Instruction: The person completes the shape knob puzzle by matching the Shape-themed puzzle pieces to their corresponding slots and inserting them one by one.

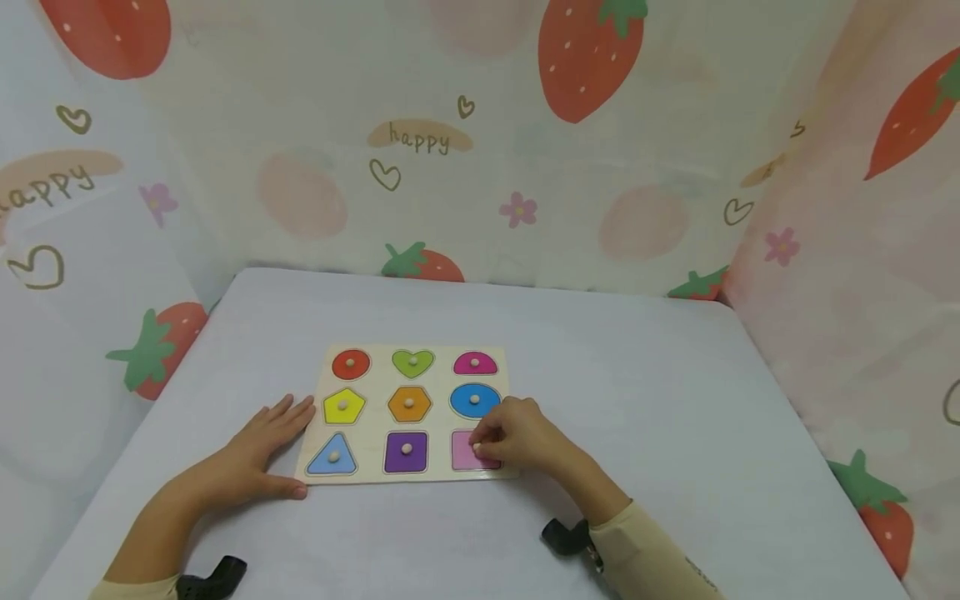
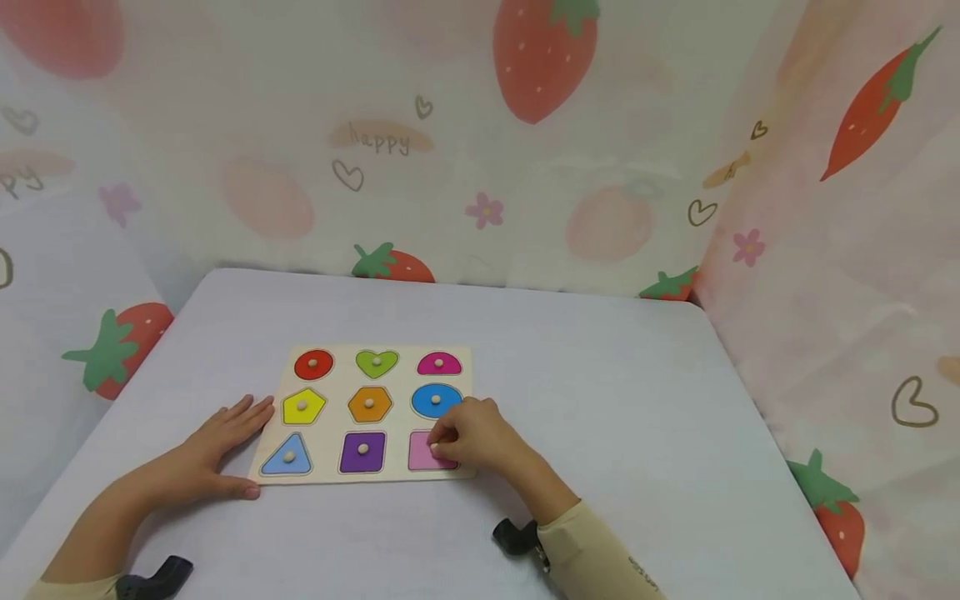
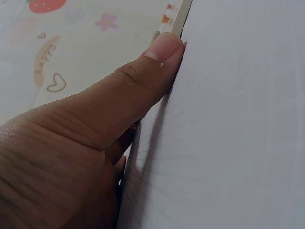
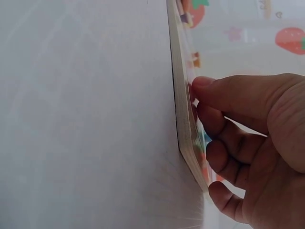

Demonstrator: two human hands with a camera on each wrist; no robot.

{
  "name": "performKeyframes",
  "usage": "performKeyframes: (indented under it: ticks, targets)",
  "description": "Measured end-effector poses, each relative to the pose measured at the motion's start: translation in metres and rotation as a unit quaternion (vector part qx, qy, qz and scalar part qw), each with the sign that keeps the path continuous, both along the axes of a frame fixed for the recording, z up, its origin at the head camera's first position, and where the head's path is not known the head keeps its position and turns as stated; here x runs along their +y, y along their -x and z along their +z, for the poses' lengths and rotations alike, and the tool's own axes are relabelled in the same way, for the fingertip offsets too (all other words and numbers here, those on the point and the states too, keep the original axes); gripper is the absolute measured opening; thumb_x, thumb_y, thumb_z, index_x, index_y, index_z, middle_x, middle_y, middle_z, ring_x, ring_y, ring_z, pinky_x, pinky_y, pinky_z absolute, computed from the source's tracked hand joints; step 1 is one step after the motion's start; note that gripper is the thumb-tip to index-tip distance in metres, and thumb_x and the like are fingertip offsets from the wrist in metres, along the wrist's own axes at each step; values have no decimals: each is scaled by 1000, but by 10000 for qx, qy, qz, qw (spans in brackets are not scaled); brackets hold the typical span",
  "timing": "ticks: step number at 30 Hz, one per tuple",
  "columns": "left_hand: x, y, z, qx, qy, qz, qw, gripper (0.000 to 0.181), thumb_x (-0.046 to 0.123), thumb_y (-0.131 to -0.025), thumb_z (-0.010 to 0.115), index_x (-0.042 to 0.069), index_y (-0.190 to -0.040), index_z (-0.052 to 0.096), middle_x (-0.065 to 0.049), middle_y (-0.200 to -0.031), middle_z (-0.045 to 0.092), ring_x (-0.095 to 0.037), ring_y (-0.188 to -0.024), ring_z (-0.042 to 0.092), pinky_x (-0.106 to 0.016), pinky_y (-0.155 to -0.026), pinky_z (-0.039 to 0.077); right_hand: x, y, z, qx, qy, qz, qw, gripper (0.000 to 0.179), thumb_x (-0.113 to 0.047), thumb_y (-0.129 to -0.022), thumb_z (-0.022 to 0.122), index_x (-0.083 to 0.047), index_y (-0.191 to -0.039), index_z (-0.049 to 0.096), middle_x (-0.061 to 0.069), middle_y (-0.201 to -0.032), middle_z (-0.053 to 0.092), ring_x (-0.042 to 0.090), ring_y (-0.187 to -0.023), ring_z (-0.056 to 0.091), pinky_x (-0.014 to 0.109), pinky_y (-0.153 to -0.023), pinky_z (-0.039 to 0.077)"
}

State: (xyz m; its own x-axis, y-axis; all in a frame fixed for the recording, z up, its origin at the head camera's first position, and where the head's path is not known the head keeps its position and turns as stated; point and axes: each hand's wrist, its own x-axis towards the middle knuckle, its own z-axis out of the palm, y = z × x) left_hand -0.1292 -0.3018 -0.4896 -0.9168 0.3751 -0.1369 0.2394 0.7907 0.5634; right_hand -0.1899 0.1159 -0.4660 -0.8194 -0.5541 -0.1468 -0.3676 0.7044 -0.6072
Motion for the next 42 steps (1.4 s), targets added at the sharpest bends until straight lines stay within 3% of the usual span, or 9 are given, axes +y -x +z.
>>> performKeyframes:
  ticks: [8,11,16,21,28,34,42]
  targets:
    - [-3,-3,1,-9,-24,23,10000,122,66,-69,83,15,-164,27,-10,-171,20,-40,-158,4,-51,-129,-5,-4,-4,-1,313,-268,88,9991,12,-27,-87,83,-24,-98,83,-18,-69,64,9,-85,56,22,-67,53]
    - [-5,-3,2,-27,-19,28,10000,122,66,-69,83,16,-164,26,-10,-171,20,-40,-158,3,-53,-129,-4,-5,-4,1,598,-464,277,9967,13,-29,-87,83,-24,-100,82,-20,-72,63,8,-86,54,25,-74,50]
    - [-5,0,5,-43,-20,6,10000,121,64,-68,84,14,-163,29,-11,-171,21,-41,-158,4,-56,-128,-2,-4,-2,5,1274,-1004,588,9850,15,-34,-88,81,-27,-101,82,-20,-78,64,8,-89,51,31,-81,42]
    - [-3,5,9,90,294,-146,9994,117,65,-68,84,9,-159,37,-14,-168,29,-44,-156,13,-65,-124,12,1,-1,7,1649,-1425,632,9739,17,-40,-88,80,-28,-100,81,-16,-86,65,9,-94,52,33,-85,45]
    - [2,4,22,279,701,-296,9967,96,55,-73,86,5,-148,54,-16,-157,47,-48,-148,31,-69,-119,20,21,-6,10,1919,-1378,778,9686,12,-30,-91,75,-26,-100,81,-10,-99,71,13,-102,59,38,-91,49]
    - [8,3,34,379,1244,-386,9908,77,49,-78,86,8,-139,63,-14,-147,59,-41,-140,48,-68,-118,25,36,-7,10,2075,-1409,752,9651,14,-27,-92,75,-23,-104,81,-7,-106,72,15,-109,62,41,-99,50]
    - [7,0,41,293,1491,-269,9880,55,47,-81,84,16,-125,73,-5,-127,71,-35,-127,61,-66,-113,37,52,-11,13,2625,-1402,995,9495,10,-22,-92,76,-23,-101,80,-9,-103,74,13,-103,64,36,-92,52]
